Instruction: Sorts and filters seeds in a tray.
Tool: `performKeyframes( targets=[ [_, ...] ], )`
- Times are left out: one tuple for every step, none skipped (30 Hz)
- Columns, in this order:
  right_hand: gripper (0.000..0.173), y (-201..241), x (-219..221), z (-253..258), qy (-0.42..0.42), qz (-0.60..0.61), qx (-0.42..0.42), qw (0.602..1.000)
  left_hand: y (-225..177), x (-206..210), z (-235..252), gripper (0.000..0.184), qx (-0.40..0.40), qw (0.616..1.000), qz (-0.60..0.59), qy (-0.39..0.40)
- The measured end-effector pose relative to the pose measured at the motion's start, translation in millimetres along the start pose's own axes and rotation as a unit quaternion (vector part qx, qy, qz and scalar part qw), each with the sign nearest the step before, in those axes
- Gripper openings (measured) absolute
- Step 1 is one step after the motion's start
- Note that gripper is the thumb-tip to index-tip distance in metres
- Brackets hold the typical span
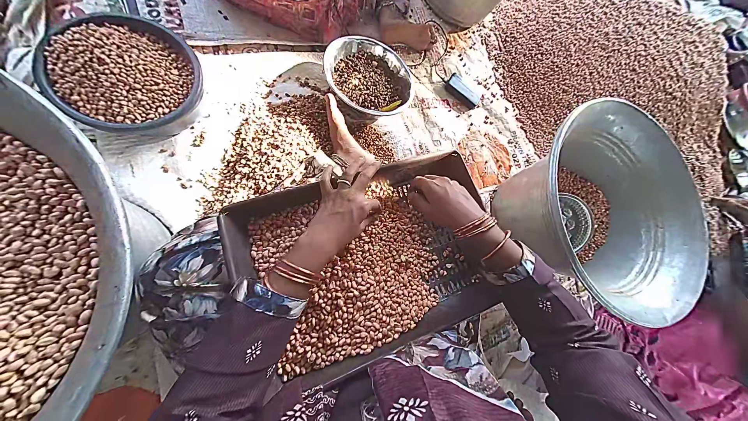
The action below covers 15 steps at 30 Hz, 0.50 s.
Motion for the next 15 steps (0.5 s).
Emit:
performKeyframes(
  targets=[
    [0.024,1.1,-1.6,-3.9,-0.024,-0.01,-0.006,1.0,-1.4,1.2,1.0,0.013,-0.004,1.0,0.008,0.008],
    [0.022,1.6,-1.8,-8.0,-0.048,-0.019,-0.006,0.999,-2.7,1.3,1.3,0.013,-0.007,1.0,0.012,0.008],
    [0.021,0.9,-1.3,-10.4,-0.053,-0.026,0.005,0.998,-4.2,1.3,1.3,0.013,-0.01,1.0,0.016,0.004],
    [0.023,-0.1,-0.5,-10.9,-0.044,-0.031,0.019,0.998,-5.7,1.8,1.3,0.013,-0.013,1.0,0.017,0.0],
    [0.025,-1.4,1.0,-10.6,-0.032,-0.033,0.027,0.999,-7.7,2.1,1.1,0.013,-0.016,1.0,0.012,-0.004],
    [0.026,-2.2,2.6,-10.1,-0.025,-0.034,0.027,0.999,-9.8,1.8,0.9,0.014,-0.022,1.0,0.008,-0.001],
    [0.025,-2.4,3.8,-10.0,-0.023,-0.034,0.019,0.999,-11.2,0.8,1.2,0.014,-0.028,1.0,0.004,0.004],
    [0.026,-1.7,4.2,-10.4,-0.02,-0.032,0.012,0.999,-11.7,-1.0,1.8,0.015,-0.033,0.999,-0.003,0.009],
    [0.027,-0.4,4.1,-10.7,-0.015,-0.03,0.009,0.999,-11.0,-4.0,2.8,0.017,-0.038,0.999,-0.013,0.013],
    [0.027,0.9,3.7,-12.1,-0.011,-0.03,0.005,0.999,-9.1,-8.8,4.2,0.02,-0.044,0.998,-0.028,0.017],
    [0.026,2.3,3.0,-14.2,-0.007,-0.03,0.003,1.0,-4.5,-14.6,6.1,0.021,-0.053,0.997,-0.052,0.005],
    [0.026,3.8,2.2,-16.4,-0.007,-0.033,0.0,0.999,3.7,-21.3,8.7,0.022,-0.066,0.994,-0.08,-0.02],
    [0.024,6.0,1.3,-19.8,-0.015,-0.037,-0.004,0.999,12.9,-31.2,9.7,0.024,-0.093,0.988,-0.116,-0.047],
    [0.023,9.8,0.3,-23.5,-0.027,-0.041,-0.013,0.999,23.0,-43.4,8.3,0.026,-0.133,0.98,-0.135,-0.065],
    [0.022,14.0,-0.1,-25.3,-0.038,-0.048,-0.022,0.998,32.1,-56.8,4.4,0.03,-0.177,0.972,-0.131,-0.076]
  ],
)
Point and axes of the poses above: each hand's wrist, its own z-axis towards the middle knuckle, its own x-axis out of the palm, y = z × x, the point moved 1 cm from there along z, towards the middle knuckle, and after that the axes turned 7 degrees about z, right-handed, at the moved point
